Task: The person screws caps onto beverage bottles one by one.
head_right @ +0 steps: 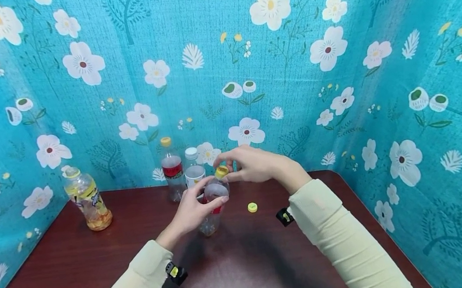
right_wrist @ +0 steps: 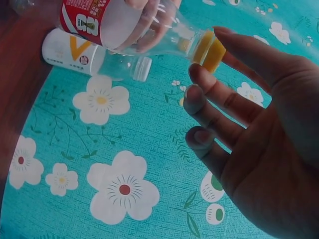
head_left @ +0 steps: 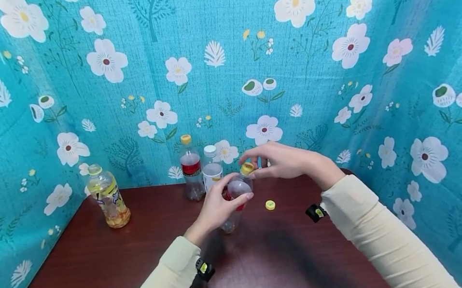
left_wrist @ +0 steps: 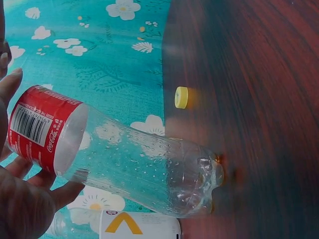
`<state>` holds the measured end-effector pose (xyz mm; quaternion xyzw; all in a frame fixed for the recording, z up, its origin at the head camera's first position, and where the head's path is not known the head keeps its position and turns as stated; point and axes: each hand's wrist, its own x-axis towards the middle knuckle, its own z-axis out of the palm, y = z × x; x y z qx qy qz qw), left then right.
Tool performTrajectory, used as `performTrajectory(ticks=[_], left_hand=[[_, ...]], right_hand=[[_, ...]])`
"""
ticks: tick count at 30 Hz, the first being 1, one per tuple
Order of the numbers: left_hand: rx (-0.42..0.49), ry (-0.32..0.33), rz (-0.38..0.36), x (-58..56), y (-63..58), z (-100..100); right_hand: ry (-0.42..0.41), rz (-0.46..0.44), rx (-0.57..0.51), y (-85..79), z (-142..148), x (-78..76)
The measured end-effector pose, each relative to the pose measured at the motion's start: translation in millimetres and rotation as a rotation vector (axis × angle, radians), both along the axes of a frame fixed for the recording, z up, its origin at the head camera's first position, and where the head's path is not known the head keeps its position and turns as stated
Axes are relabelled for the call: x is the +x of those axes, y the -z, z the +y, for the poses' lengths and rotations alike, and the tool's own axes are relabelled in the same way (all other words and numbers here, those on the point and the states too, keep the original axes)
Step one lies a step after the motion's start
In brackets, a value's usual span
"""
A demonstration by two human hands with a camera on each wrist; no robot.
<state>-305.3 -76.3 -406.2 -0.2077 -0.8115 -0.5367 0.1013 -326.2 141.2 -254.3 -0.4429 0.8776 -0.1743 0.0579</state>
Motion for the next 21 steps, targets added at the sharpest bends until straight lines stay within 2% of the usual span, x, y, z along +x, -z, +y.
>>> performTrajectory(ticks=[4,10,12,14,19,21], left_hand=[[-0.005,-0.004,0.013,0.7,1.4,1.0],[-0.019,-0.016,0.035,1.3,1.9,2.9],[-0.020,-0.016,0.036,1.4,1.9,1.9],[-0.018,-0.018,0.035,1.5,2.1,0.1],[-0.008,-0.021,0.024,1.0,1.7,-2.6],[-0.002,-0.018,0.020,0.9,1.4,-2.9]], right_hand=[[0.009,0.038,-0.017,3.7,-4.1,-0.5],[0.166,0.270,0.038,8.1,-12.3,2.7],[0.193,0.315,0.042,8.6,-12.8,2.9],[0.173,0.274,0.016,8.0,-11.8,2.9],[0.031,0.054,-0.024,4.4,-7.4,2.3],[-0.009,0.021,-0.024,3.5,-7.3,1.8]])
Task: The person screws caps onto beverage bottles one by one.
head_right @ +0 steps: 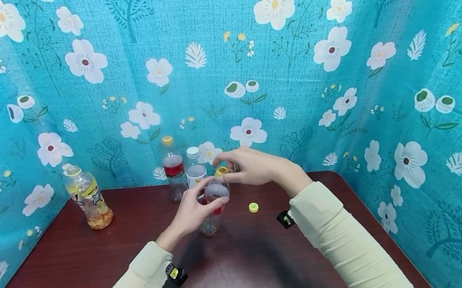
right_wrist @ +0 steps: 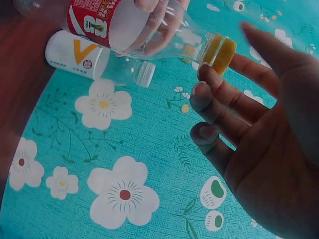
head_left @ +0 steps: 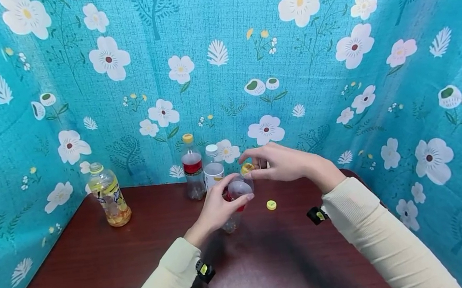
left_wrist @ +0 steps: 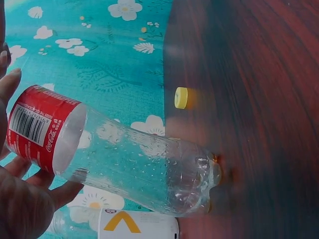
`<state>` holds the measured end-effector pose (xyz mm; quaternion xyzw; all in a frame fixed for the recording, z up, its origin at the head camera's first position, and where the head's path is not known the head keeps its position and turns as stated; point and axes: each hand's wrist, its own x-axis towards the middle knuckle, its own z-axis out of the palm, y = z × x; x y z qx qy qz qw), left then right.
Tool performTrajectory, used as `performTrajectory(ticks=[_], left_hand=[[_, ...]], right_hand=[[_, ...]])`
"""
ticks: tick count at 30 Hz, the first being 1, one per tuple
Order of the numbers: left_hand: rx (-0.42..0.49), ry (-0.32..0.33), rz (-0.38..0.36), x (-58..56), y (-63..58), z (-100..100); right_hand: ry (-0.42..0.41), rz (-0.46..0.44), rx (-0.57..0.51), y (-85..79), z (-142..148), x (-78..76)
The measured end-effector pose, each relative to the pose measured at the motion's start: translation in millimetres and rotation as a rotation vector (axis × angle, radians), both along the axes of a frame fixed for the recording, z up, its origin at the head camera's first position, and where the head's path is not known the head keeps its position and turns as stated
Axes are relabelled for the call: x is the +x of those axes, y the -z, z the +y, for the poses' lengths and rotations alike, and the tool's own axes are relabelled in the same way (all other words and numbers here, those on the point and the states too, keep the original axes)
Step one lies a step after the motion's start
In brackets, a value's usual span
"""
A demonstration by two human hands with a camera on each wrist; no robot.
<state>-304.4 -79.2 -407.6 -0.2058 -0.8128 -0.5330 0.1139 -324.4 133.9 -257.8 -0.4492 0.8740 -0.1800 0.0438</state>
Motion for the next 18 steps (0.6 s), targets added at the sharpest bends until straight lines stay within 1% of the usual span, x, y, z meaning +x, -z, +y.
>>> performTrajectory(ticks=[3,6,9,11,13,15,18], left_hand=[[0.000,0.008,-0.003,0.2,0.3,0.1],[-0.003,0.010,0.007,-0.2,0.2,1.3],[-0.009,-0.013,0.026,-0.3,0.0,1.7],[-0.008,-0.025,0.038,-0.6,0.0,1.3],[-0.010,-0.031,0.035,-1.0,-0.2,0.5],[-0.011,-0.002,0.018,-1.4,-0.7,-1.1],[-0.028,0.063,-0.026,-1.7,-1.5,-4.5]], right_hand=[[-0.015,0.030,-0.005,1.4,-1.7,-0.8],[0.018,0.090,0.009,1.9,-5.6,1.0],[0.067,0.146,0.039,1.5,-11.1,3.1],[0.094,0.161,0.049,1.3,-13.9,3.4],[0.110,0.164,0.050,1.7,-14.9,2.6],[0.111,0.156,0.042,2.1,-13.8,1.9],[0.084,0.137,0.032,2.7,-10.0,2.0]])
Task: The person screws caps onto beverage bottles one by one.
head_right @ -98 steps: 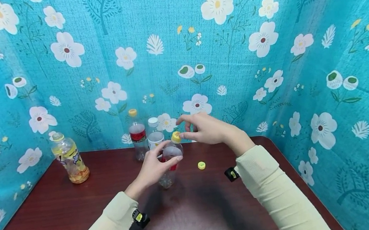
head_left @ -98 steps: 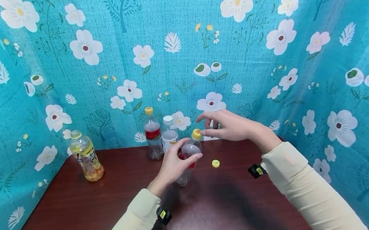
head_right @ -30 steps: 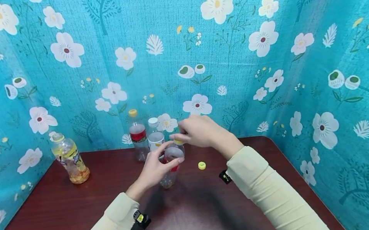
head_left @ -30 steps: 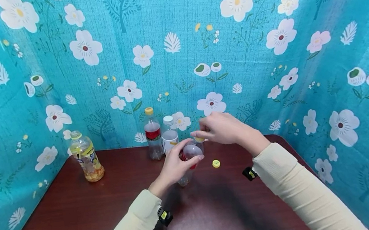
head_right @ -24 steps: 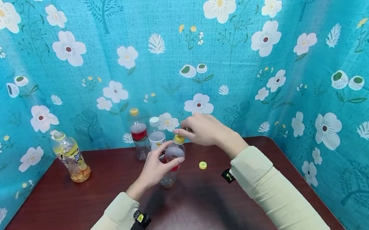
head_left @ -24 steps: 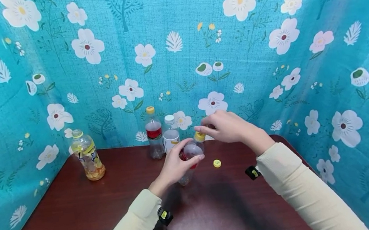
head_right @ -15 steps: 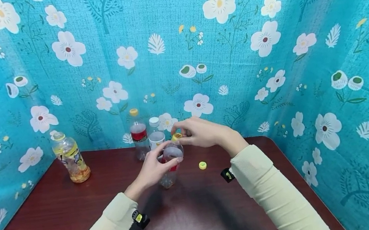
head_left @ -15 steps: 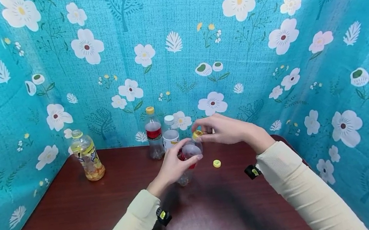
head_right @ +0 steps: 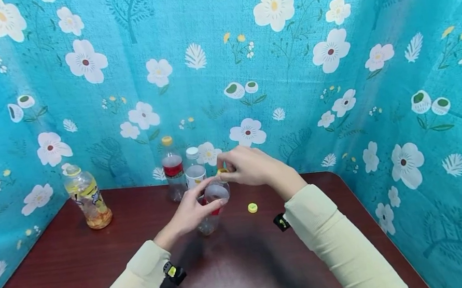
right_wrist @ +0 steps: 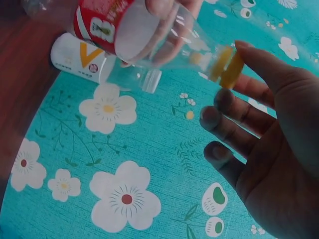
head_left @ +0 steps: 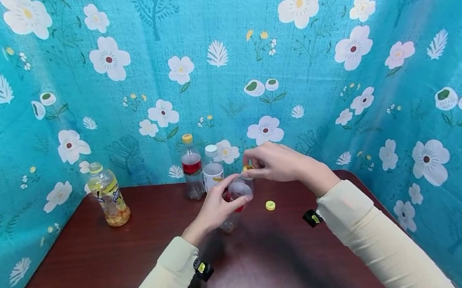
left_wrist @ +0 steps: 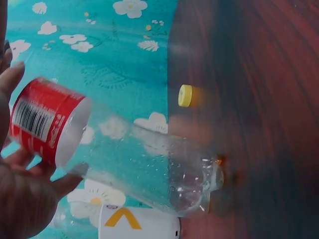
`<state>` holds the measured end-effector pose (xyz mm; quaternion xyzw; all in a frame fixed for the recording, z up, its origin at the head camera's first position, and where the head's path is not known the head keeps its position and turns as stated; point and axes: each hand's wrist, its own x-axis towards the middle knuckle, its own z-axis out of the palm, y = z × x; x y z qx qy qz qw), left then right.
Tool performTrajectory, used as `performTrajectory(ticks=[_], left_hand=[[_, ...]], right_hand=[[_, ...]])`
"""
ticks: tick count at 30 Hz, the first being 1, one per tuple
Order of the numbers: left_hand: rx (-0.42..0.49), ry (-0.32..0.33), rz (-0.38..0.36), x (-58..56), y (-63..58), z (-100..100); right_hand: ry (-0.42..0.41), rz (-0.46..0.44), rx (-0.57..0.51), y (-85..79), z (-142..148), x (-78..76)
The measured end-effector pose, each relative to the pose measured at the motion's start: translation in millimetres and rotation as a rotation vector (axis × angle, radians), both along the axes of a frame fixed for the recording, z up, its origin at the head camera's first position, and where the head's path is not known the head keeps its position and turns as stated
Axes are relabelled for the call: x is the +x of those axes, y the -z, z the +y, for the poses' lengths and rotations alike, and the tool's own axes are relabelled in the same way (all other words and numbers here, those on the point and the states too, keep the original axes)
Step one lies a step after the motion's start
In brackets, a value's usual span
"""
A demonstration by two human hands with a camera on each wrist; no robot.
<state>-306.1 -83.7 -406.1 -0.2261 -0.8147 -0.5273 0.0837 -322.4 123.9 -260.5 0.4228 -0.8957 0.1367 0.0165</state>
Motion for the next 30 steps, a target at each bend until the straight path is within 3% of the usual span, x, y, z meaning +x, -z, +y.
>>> performTrajectory(ticks=[3,7,14,20,30], left_hand=[[-0.025,0.065,-0.043,-0.5,-0.8,-4.9],[-0.058,0.105,-0.065,-1.2,-4.1,-9.0],[-0.099,0.096,-0.058,-2.6,-11.2,-9.3],[-0.079,0.104,-0.073,-0.2,-16.0,-7.4],[-0.056,0.169,-0.079,1.6,-10.1,-3.6]], right_hand=[[-0.053,-0.029,-0.001,0.5,3.1,-1.0],[-0.110,-0.069,0.009,0.2,5.6,-2.8],[-0.117,-0.079,-0.011,-0.7,7.7,-3.4],[-0.120,-0.082,-0.039,-6.8,8.5,-2.9],[-0.177,-0.048,-0.071,-3.2,6.3,-4.6]])
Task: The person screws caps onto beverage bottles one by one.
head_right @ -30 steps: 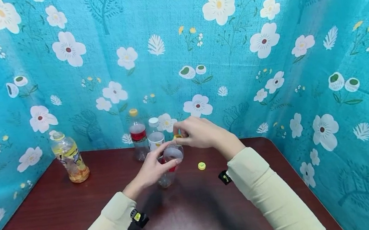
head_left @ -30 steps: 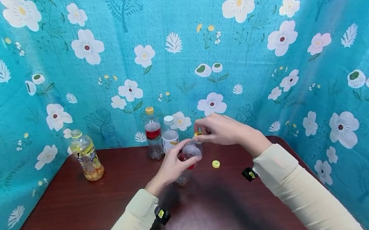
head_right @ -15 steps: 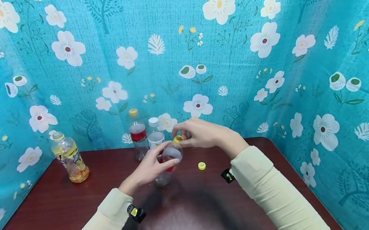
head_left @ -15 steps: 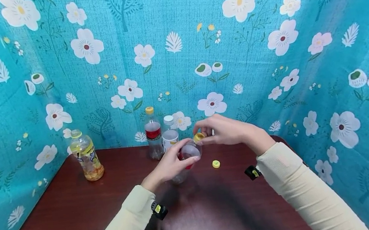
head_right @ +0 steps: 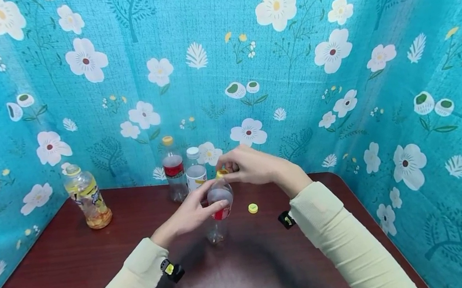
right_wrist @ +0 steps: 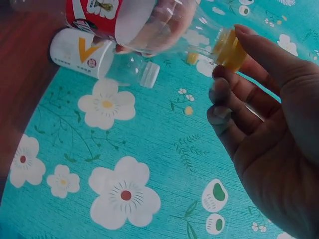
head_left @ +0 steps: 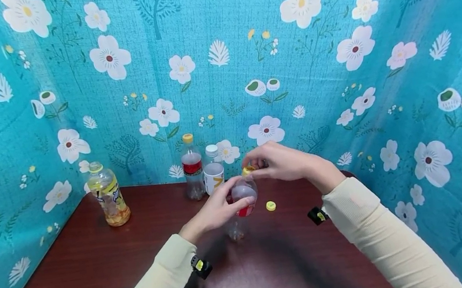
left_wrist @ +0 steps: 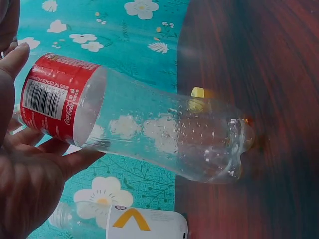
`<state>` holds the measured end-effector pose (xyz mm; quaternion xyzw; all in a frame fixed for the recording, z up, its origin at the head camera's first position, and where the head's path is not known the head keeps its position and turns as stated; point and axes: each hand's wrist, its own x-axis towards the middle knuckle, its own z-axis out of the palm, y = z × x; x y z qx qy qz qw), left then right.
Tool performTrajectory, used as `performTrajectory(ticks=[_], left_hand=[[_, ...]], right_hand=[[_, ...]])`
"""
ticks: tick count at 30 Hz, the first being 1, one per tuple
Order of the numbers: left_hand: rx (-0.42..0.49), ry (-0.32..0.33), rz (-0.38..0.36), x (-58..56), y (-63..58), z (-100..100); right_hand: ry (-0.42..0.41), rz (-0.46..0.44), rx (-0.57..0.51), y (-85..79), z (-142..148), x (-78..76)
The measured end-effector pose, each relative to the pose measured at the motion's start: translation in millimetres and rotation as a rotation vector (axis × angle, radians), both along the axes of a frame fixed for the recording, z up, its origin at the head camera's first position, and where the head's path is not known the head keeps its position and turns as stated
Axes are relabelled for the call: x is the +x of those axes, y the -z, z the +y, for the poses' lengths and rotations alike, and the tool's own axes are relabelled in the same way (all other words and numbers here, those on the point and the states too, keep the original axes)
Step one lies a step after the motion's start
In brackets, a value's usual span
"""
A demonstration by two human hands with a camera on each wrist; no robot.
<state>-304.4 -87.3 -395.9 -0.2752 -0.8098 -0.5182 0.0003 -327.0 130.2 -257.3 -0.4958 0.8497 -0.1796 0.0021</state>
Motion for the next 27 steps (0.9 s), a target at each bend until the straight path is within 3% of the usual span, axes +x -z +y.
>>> performTrajectory(ticks=[6,12,15,20,23,25,27], left_hand=[[0.044,-0.013,0.039,1.7,6.6,3.0],[0.076,-0.094,0.128,5.5,12.3,10.2],[0.066,-0.142,0.155,9.1,12.1,14.7],[0.038,-0.214,0.178,12.8,10.2,21.4],[0.042,-0.228,0.185,13.8,8.9,23.0],[0.053,-0.228,0.178,13.9,9.1,22.4],[0.066,-0.204,0.160,13.7,10.4,20.7]], right_hand=[[0.052,0.039,-0.041,5.5,-4.9,5.3],[0.202,0.096,-0.040,5.8,-18.1,19.3],[0.313,0.127,-0.053,8.1,-26.2,27.4],[0.593,0.172,-0.077,13.6,-42.9,39.7],[0.713,0.178,-0.076,14.9,-50.3,42.7],[0.721,0.163,-0.062,14.4,-50.8,41.7],[0.675,0.142,-0.029,12.6,-46.2,38.6]])
